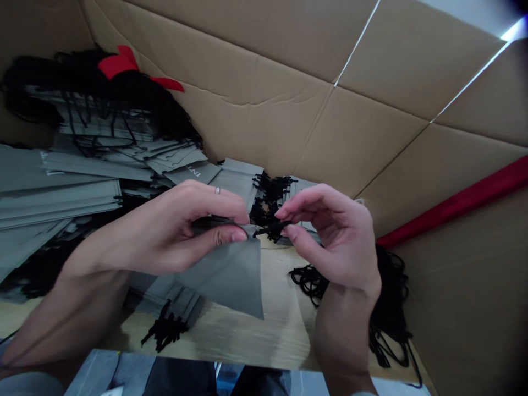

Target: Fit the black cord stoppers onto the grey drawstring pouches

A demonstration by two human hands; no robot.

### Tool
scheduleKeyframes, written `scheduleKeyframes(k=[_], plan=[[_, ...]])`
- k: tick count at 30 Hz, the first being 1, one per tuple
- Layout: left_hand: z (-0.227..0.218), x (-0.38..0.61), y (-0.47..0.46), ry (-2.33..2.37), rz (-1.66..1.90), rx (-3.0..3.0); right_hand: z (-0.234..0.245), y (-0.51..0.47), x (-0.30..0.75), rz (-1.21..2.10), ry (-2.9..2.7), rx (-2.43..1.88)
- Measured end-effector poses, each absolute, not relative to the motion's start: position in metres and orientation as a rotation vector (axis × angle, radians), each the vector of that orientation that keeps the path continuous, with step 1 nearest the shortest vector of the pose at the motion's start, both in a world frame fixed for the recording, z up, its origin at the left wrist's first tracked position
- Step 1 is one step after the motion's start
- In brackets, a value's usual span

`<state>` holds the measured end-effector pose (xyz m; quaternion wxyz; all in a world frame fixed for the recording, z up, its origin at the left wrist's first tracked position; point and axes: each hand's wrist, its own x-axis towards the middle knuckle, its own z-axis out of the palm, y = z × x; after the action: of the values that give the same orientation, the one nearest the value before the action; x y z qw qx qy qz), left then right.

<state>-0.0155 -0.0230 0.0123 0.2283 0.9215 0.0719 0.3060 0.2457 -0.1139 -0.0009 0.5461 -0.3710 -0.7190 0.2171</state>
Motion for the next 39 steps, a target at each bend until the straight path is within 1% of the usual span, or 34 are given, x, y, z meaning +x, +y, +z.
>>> scheduleKeyframes(k=[5,11,18,24,32,37,39], plan=[[0.012,-0.011,-0.025,0.189,0.854,2.533,-0.002,-0.114,0.246,0.567,-1.826,-0.830],[0.007,-0.012,-0.022,0.156,0.828,2.535,-0.005,-0.109,0.245,0.472,-1.826,-0.787],[0.006,-0.018,-0.018,-0.048,0.591,2.389,-0.005,-0.108,0.246,0.614,-1.858,-0.680],[0.009,-0.014,-0.015,0.112,0.742,2.401,-0.005,-0.109,0.251,0.576,-1.804,-0.743],[0.005,-0.009,-0.016,0.228,0.813,2.424,-0.001,-0.113,0.257,0.204,-1.851,-1.015],[0.002,0.000,-0.018,0.228,0.804,2.416,-0.004,-0.107,0.248,-0.236,-1.927,-1.075],[0.002,0.004,-0.019,0.204,0.832,2.423,-0.006,-0.104,0.242,-0.325,-1.899,-1.110]])
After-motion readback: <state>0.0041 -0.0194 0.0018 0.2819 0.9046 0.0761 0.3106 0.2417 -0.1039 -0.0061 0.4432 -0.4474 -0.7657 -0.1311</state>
